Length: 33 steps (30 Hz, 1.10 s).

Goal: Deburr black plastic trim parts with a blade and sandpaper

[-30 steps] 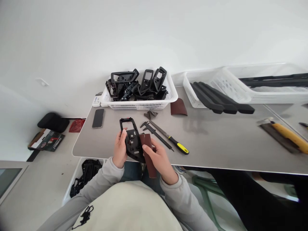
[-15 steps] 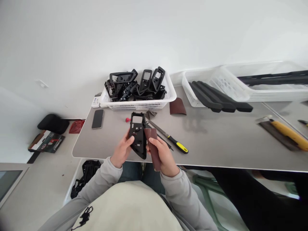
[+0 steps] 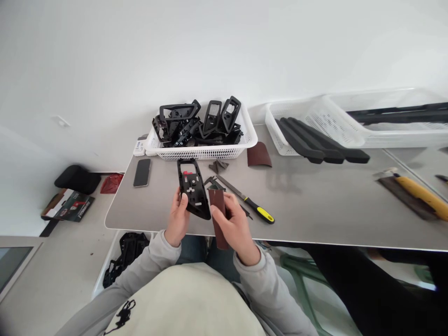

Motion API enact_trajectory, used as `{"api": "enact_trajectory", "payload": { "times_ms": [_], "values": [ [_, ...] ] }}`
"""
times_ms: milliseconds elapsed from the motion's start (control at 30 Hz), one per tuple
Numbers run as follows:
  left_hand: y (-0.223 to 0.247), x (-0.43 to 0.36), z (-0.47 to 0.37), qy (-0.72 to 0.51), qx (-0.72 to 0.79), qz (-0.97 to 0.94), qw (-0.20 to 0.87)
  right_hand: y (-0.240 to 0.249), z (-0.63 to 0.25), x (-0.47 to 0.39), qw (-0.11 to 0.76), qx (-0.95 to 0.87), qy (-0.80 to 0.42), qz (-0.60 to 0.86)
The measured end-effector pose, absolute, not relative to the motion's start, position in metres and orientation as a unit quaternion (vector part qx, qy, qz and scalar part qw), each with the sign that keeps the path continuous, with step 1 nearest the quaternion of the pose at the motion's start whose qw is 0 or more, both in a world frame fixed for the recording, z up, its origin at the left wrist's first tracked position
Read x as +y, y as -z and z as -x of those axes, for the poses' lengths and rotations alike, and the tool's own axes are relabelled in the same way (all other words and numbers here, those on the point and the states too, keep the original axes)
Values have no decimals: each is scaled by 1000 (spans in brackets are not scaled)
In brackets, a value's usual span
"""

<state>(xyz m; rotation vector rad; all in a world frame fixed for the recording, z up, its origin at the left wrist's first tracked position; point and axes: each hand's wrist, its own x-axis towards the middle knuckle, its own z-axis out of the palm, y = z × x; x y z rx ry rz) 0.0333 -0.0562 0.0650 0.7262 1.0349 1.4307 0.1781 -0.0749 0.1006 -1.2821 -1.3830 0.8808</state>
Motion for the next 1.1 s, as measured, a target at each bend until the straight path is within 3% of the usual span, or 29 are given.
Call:
{"api": "enact_trajectory", "payload": {
  "times_ms": [200,367,767,1100],
  "values": [
    [-74,-61,-33,-601,479,-371,522,-105,-161,-87,417,-711,-247,510],
    [-78,-63,-32,-601,483,-394,500,-102,-158,-84,427,-710,-191,527],
    [-75,-64,-33,-607,466,-363,531,-107,-162,-85,417,-704,-272,506],
    [-78,-58,-35,-616,447,-318,566,-103,-176,-81,512,-499,-460,526]
  ]
}}
